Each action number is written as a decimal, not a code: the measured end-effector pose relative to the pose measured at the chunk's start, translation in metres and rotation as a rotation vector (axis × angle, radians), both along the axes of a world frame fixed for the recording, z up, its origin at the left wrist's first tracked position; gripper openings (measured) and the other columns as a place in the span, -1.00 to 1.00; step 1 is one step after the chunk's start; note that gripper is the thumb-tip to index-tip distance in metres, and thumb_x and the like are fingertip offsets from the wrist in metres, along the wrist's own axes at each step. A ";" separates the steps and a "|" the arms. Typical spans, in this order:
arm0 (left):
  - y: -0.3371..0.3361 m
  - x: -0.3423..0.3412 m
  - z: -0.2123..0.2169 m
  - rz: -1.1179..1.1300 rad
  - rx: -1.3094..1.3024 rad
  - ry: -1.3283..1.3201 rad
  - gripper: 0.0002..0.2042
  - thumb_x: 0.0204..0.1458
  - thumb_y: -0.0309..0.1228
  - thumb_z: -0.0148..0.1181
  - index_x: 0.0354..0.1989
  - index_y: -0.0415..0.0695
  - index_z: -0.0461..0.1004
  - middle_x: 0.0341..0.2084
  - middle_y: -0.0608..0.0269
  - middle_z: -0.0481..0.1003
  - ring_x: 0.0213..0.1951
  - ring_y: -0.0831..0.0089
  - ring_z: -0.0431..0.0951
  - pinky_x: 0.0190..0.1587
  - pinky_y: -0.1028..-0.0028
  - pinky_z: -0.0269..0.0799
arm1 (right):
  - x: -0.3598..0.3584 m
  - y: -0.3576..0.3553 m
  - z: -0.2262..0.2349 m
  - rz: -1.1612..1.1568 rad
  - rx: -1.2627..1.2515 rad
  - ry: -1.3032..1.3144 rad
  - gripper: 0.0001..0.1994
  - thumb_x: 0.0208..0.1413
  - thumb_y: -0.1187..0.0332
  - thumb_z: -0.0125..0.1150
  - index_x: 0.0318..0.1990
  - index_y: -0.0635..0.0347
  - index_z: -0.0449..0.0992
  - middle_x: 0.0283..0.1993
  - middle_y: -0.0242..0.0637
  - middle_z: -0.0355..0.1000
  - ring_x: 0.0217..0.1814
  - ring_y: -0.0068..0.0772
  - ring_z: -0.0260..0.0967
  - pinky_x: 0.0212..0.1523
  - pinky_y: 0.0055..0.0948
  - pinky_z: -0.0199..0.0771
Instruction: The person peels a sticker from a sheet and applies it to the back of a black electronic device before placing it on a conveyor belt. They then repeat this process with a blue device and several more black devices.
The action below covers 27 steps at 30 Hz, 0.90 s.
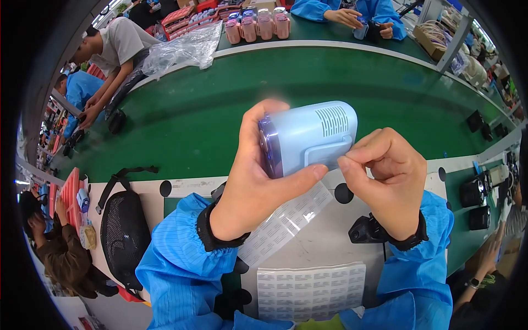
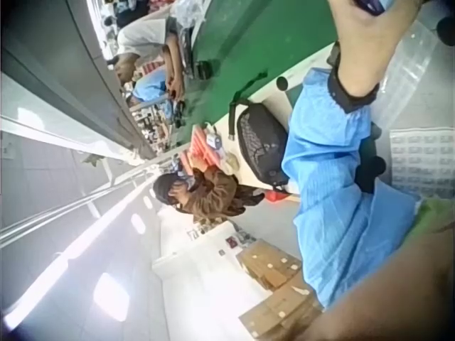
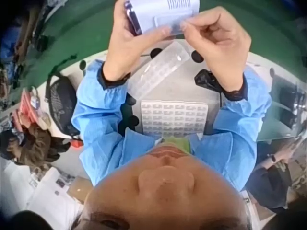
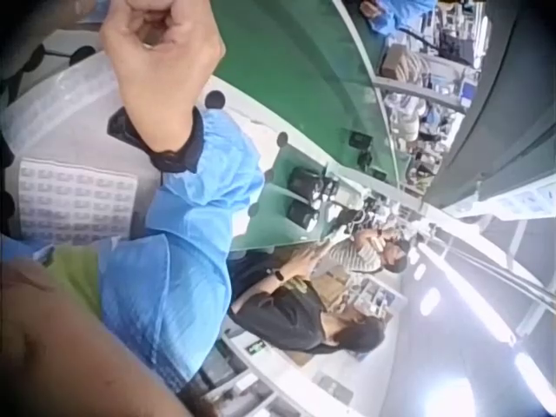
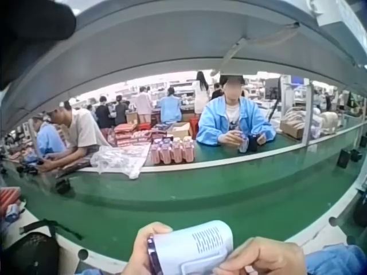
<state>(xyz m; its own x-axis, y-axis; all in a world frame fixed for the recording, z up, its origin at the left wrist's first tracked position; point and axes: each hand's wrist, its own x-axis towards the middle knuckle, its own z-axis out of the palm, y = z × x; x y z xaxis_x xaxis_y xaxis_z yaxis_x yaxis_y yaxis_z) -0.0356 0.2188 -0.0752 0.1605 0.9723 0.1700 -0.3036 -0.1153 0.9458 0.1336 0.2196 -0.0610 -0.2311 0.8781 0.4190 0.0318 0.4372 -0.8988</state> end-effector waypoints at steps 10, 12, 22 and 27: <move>-0.001 0.003 -0.002 0.039 0.017 0.021 -0.33 -0.24 -0.65 0.24 0.05 -0.08 -0.01 -0.15 0.21 0.21 -0.08 0.48 0.29 -0.10 0.49 0.32 | 0.000 -0.002 -0.003 -0.074 0.084 -0.090 -0.88 -0.15 0.68 0.17 -0.47 0.30 0.38 -0.47 -0.33 0.34 -0.48 -0.65 0.24 -0.48 -0.68 0.23; -0.002 0.004 -0.002 0.051 0.017 0.015 -0.34 -0.24 -0.65 0.23 0.05 -0.08 -0.01 -0.14 0.21 0.21 -0.08 0.49 0.30 -0.10 0.49 0.32 | 0.001 -0.002 -0.005 -0.095 0.144 -0.124 -0.88 -0.15 0.68 0.17 -0.46 0.29 0.39 -0.48 -0.33 0.34 -0.49 -0.66 0.23 -0.49 -0.68 0.21; 0.001 0.010 0.001 0.046 -0.039 -0.055 -0.36 -0.16 -0.64 0.16 0.07 -0.07 -0.06 -0.12 0.18 0.21 -0.11 0.43 0.35 -0.18 0.46 0.41 | 0.004 0.017 -0.006 -0.257 0.045 -0.195 -0.69 -0.17 0.57 0.24 -0.22 0.25 0.32 -0.47 -0.39 0.30 -0.48 -0.64 0.21 -0.48 -0.66 0.21; 0.002 0.015 -0.005 -0.043 -0.138 -0.141 -0.44 -0.01 -0.50 0.09 0.11 -0.07 -0.10 -0.09 0.14 0.20 -0.12 0.38 0.36 -0.20 0.41 0.45 | 0.004 0.033 -0.021 -0.075 0.021 0.277 -0.51 -0.04 0.43 0.18 0.05 0.22 0.13 -0.22 -0.32 0.27 -0.21 -0.57 0.22 -0.24 -0.62 0.26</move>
